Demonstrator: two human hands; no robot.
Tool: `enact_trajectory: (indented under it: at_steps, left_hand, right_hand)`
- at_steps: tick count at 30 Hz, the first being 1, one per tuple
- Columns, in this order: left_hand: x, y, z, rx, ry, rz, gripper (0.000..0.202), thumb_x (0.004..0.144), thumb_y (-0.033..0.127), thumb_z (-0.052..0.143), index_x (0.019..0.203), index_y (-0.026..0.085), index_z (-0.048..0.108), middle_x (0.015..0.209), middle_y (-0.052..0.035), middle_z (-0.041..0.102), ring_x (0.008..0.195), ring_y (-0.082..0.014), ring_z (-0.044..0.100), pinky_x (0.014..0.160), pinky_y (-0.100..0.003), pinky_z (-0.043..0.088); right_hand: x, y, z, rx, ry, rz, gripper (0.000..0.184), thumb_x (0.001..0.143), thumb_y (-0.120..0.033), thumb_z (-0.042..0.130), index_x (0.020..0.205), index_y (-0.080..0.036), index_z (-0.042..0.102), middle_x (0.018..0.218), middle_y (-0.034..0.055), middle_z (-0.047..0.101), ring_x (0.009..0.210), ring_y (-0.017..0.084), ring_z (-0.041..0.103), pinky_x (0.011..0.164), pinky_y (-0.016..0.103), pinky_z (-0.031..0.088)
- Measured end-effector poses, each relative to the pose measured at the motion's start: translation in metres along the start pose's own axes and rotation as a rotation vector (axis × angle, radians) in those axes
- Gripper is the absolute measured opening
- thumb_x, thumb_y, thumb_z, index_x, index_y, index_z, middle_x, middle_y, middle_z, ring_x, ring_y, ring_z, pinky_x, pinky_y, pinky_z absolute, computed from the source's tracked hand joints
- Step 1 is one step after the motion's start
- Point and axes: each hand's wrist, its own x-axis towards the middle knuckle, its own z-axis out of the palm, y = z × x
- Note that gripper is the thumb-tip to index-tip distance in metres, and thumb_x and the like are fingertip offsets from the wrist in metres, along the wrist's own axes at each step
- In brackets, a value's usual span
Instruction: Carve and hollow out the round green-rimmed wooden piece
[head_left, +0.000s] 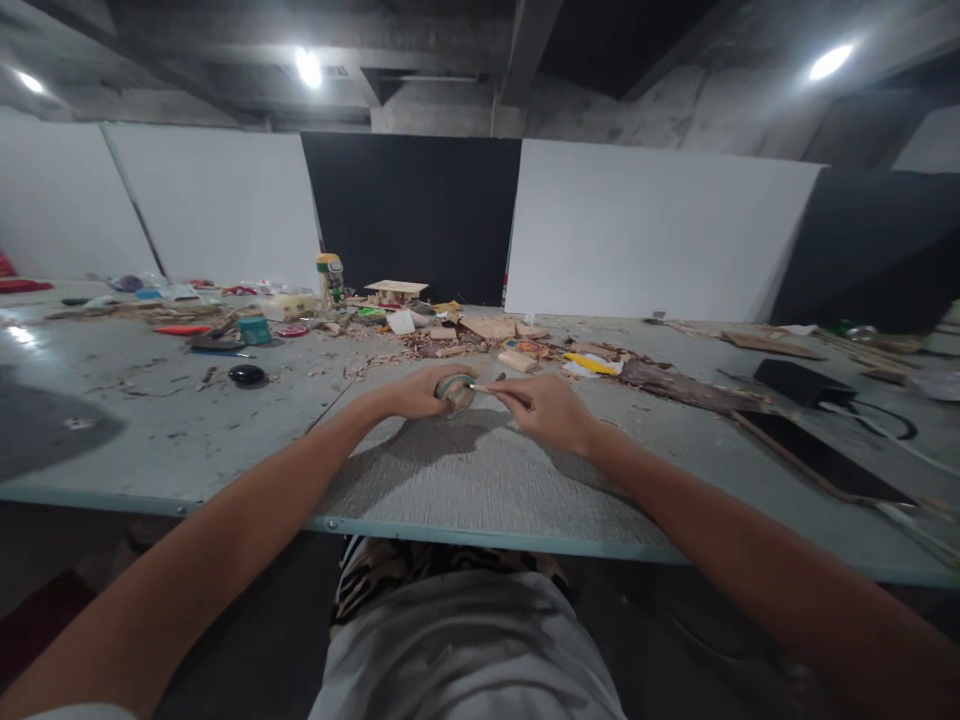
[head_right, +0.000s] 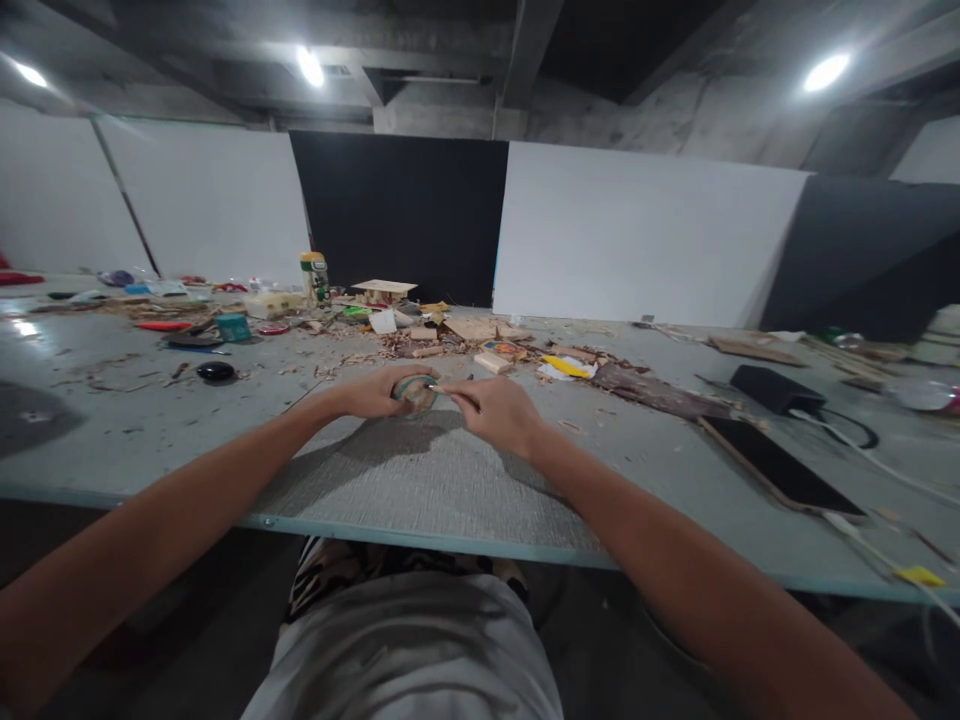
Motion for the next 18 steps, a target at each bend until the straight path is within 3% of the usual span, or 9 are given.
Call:
enact_trajectory:
  at_steps: [6,11,18]
  left_hand:
    - [0.0,0.004,-0.002,0.024,-0.043,0.042,0.052,0.076,0.023,0.057,0.127,0.021,0.053,0.122,-0.009,0.063,0.107,-0.0248,0.061,0.088,-0.034,0.047]
    - [0.0,0.005,-0.004,0.026,-0.034,-0.006,0.058,0.075,0.026,0.06,0.132,0.021,0.05,0.126,-0.0095,0.061,0.112,-0.0262,0.059,0.091,-0.035,0.046]
    - [-0.001,0.004,-0.005,0.02,-0.029,-0.045,0.055,0.074,0.027,0.063,0.128,0.022,0.052,0.123,-0.0081,0.062,0.109,-0.0253,0.061,0.089,-0.033,0.047]
  right_hand:
    - [0.0,-0.002,0.006,0.013,-0.002,-0.097,0.037,0.096,-0.025,0.05,0.126,-0.026,0.071,0.103,0.0031,0.078,0.078,0.019,0.069,0.068,0.028,0.042]
    - [0.0,0.0,0.005,-0.024,-0.006,-0.023,0.036,0.097,-0.027,0.05,0.126,-0.028,0.071,0.108,0.0022,0.078,0.084,0.021,0.071,0.07,0.029,0.045]
    - [0.003,0.01,0.009,-0.064,-0.11,0.067,0.043,0.101,-0.031,0.041,0.139,-0.031,0.061,0.124,0.004,0.072,0.101,0.027,0.07,0.083,0.036,0.05]
